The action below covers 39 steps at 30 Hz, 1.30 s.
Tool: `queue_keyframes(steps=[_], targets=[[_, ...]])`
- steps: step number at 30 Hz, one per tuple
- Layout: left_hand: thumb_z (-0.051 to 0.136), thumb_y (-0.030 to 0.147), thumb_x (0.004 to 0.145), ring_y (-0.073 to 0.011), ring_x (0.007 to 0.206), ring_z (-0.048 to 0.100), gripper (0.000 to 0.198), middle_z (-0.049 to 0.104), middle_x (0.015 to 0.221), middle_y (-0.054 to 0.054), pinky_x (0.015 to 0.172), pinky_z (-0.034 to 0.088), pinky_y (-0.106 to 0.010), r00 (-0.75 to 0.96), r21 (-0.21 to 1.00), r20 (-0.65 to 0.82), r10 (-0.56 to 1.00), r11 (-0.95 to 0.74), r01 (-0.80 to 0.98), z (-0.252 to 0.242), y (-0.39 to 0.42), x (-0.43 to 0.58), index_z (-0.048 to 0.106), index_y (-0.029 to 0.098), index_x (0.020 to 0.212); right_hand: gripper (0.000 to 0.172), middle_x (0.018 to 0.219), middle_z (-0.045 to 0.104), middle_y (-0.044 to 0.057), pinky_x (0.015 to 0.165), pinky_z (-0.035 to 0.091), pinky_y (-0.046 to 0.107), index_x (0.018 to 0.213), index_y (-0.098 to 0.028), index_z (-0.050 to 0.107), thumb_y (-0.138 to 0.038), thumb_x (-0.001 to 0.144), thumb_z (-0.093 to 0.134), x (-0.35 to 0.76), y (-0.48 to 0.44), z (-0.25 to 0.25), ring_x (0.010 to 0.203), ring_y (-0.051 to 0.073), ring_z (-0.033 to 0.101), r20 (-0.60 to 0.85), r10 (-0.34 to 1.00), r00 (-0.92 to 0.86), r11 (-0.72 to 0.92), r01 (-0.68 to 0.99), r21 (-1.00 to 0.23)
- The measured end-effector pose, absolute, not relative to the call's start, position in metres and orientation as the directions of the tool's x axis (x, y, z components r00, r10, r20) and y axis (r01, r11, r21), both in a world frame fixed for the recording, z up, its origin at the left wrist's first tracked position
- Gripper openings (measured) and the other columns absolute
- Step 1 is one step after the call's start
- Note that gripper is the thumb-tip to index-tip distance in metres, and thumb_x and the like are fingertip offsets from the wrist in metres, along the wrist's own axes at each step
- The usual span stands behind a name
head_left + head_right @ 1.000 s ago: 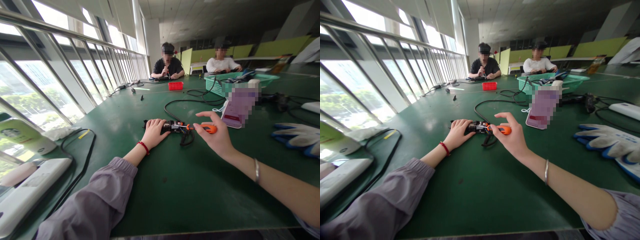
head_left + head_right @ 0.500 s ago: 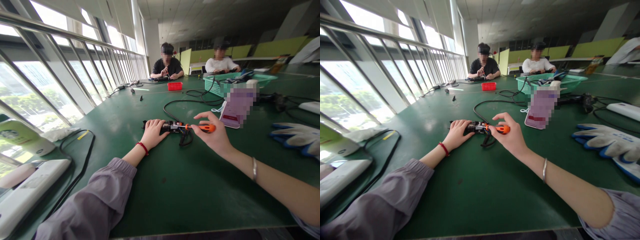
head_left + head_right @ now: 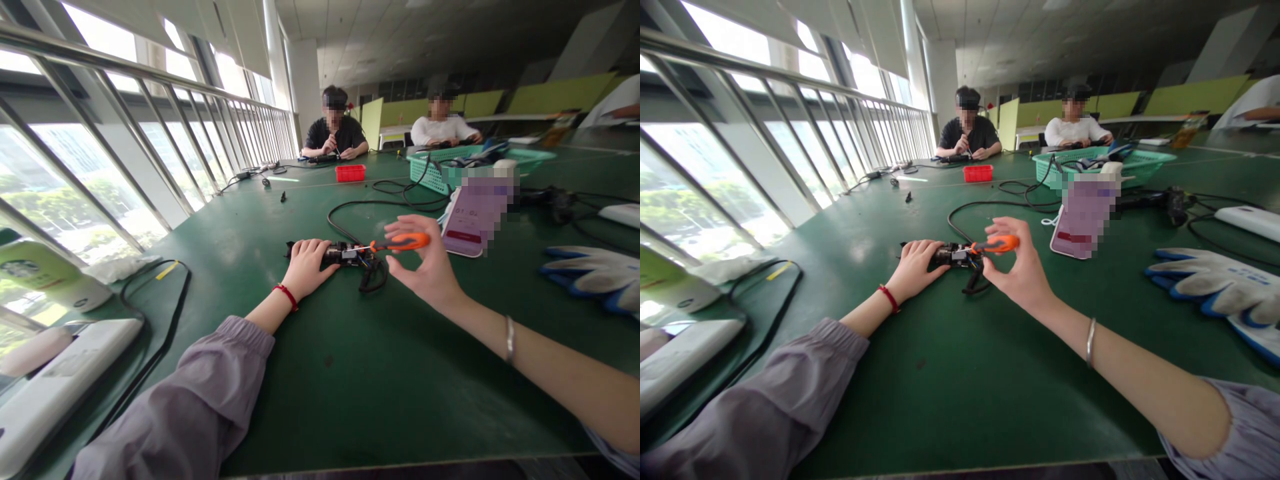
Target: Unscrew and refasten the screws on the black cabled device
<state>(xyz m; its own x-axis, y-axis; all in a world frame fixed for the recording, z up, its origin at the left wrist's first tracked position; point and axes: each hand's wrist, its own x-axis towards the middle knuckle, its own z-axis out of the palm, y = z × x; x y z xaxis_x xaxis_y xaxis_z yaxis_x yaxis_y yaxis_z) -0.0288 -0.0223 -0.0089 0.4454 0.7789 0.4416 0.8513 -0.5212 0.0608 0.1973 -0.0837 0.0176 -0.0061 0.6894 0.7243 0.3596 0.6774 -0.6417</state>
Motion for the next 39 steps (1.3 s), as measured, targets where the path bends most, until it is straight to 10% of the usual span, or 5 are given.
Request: queue_keyframes(steps=[16,22,29,35,39], targets=[[0.052,0.042,0.084,-0.0269,0.111,0.045,0.043,0.055,0.115,-0.009,0.103,0.028,-0.045,0.447,0.061,0.453,0.771,-0.527,0.848,-0.0095,-0.0214,-0.0284,0.051,0.020,0.121,0.071,0.105,0.059,0.006,0.069,0.052,0.033,0.127,-0.024,0.039,-0.032,0.064,0.072,0.1975,-0.0856,0.0181,0.087,0.019,0.062,0.691,0.723,-0.002,0.624,0.433,-0.651],[0.050,0.043,0.085,-0.0268,0.110,0.046,0.043,0.055,0.116,-0.009,0.103,0.027,-0.044,0.446,0.054,0.445,0.777,-0.520,0.852,-0.0096,-0.0213,-0.0285,0.050,0.020,0.121,0.023,0.088,0.062,0.001,0.060,0.050,0.029,0.095,-0.023,0.057,-0.034,0.076,0.063,0.1983,-0.0900,0.0197,0.063,0.013,0.060,0.636,0.772,-0.009,0.571,0.449,-0.687],[0.051,0.043,0.085,-0.0267,0.111,0.046,0.043,0.055,0.117,-0.009,0.103,0.027,-0.044,0.448,0.049,0.449,0.773,-0.523,0.851,-0.0103,-0.0208,-0.0288,0.050,0.020,0.121,0.067,0.094,0.057,0.002,0.066,0.052,0.031,0.127,-0.024,0.036,-0.027,0.068,0.069,0.1967,-0.0859,0.0160,0.072,0.015,0.060,0.692,0.722,-0.010,0.642,0.381,-0.665],[0.050,0.043,0.085,-0.0264,0.110,0.046,0.044,0.055,0.116,-0.009,0.104,0.026,-0.043,0.455,0.037,0.450,0.768,-0.525,0.850,-0.0108,-0.0203,-0.0295,0.050,0.019,0.121,0.020,0.094,0.062,0.002,0.074,0.052,0.034,0.092,-0.023,0.057,-0.034,0.076,0.063,0.1967,-0.0901,0.0190,0.069,0.014,0.062,0.610,0.792,-0.004,0.553,0.426,-0.716],[0.051,0.043,0.085,-0.0264,0.110,0.046,0.044,0.055,0.116,-0.009,0.103,0.027,-0.044,0.449,0.040,0.445,0.775,-0.518,0.855,-0.0099,-0.0212,-0.0291,0.050,0.019,0.121,0.064,0.097,0.058,0.003,0.085,0.050,0.039,0.128,-0.026,0.035,-0.022,0.071,0.064,0.1966,-0.0872,0.0167,0.084,0.018,0.061,0.705,0.709,-0.014,0.663,0.354,-0.659]])
